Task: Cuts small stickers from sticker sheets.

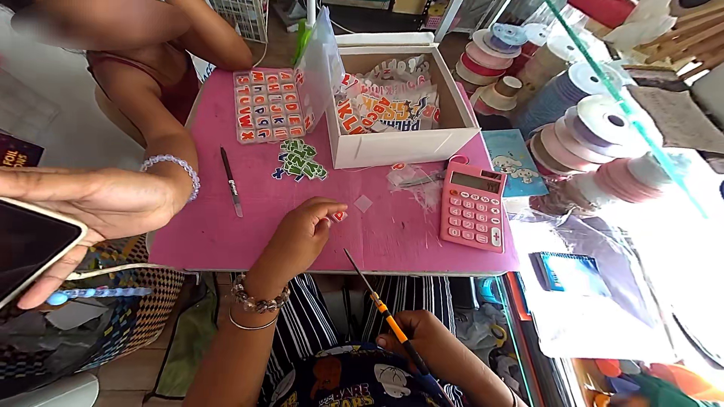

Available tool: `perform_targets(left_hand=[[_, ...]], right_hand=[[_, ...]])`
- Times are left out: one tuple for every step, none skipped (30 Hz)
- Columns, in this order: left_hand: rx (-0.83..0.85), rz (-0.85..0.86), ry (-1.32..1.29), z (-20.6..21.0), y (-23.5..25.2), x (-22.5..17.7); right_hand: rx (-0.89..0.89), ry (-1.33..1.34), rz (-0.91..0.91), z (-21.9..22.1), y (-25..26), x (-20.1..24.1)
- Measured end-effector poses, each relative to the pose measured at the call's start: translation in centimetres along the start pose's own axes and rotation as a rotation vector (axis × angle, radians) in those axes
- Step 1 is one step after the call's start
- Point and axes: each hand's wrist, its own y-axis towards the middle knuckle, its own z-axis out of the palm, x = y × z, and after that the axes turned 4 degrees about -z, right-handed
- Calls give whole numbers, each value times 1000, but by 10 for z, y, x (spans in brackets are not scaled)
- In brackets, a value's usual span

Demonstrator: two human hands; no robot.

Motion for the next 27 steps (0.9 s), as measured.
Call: perform_targets(left_hand=[[-20,3,90,1,3,-2],[-29,3,161,1,5,-3],[-25,-3,216,2,7,-4],[-19,-14,255,3,8,-6],[-13,-29,285,4,9,-8],[-13,-43,306,5,9,-9],[-15,-59,320,6,9,-10],[-16,-72,326,7,9,-11],[-21,-83,324,7,9,-12],[-32,-92,312,6,9,-13],[-48,-100,288,5,7,-14],[-82,-97,259,3,5,-14],[-128,-83,224,1,2,-14],[-173,-64,183,-2,-2,-13],[-212,-49,139,-5,-7,-13],[-243,-47,94,-9,-13,-12],[-266,-56,51,-13,-19,-12],[-283,-65,17,-17,-25,-12],[-287,-70,-11,-19,-29,-11],[-273,-68,-20,-20,-31,-11],[-243,-54,4,-19,-33,-11],[-203,-35,55,-16,-33,-14],[-161,-13,122,-10,-32,-18],[-126,26,183,-2,-29,-21],[-105,65,232,6,-27,-23],[-119,111,278,15,-25,-23],[-168,169,323,24,-23,-20]], right_hand=[[-1,-1,1,0,-1,-1],[-5,1,-2,1,-1,-2],[-10,6,-7,1,-1,-3],[-13,12,-14,1,-1,-4],[-15,15,-21,1,-2,-5],[-17,20,-23,0,-2,-6],[-17,19,-25,0,-3,-8],[-17,15,-29,0,-3,-9],[-15,10,-32,0,-3,-11],[-12,6,-31,0,-4,-12],[-11,7,-26,0,-4,-13],[-15,12,-27,0,-4,-14],[-23,19,-33,0,-4,-15],[-29,27,-43,0,-5,-17],[-34,33,-52,0,-5,-17],[-35,37,-62,-1,-6,-17],[-36,37,-73,-1,-7,-16],[-37,32,-82,-1,-7,-15],[-36,27,-87,0,-7,-14],[-34,25,-92,0,-7,-13],[-30,18,-100,1,-6,-12],[-23,9,-106,2,-6,-11],[-17,-2,-115,2,-6,-9],[-13,-10,-125,3,-6,-8],[-11,-19,-138,3,-6,-7],[-12,-29,-149,3,-6,-6],[-16,-33,-159,3,-6,-5]])
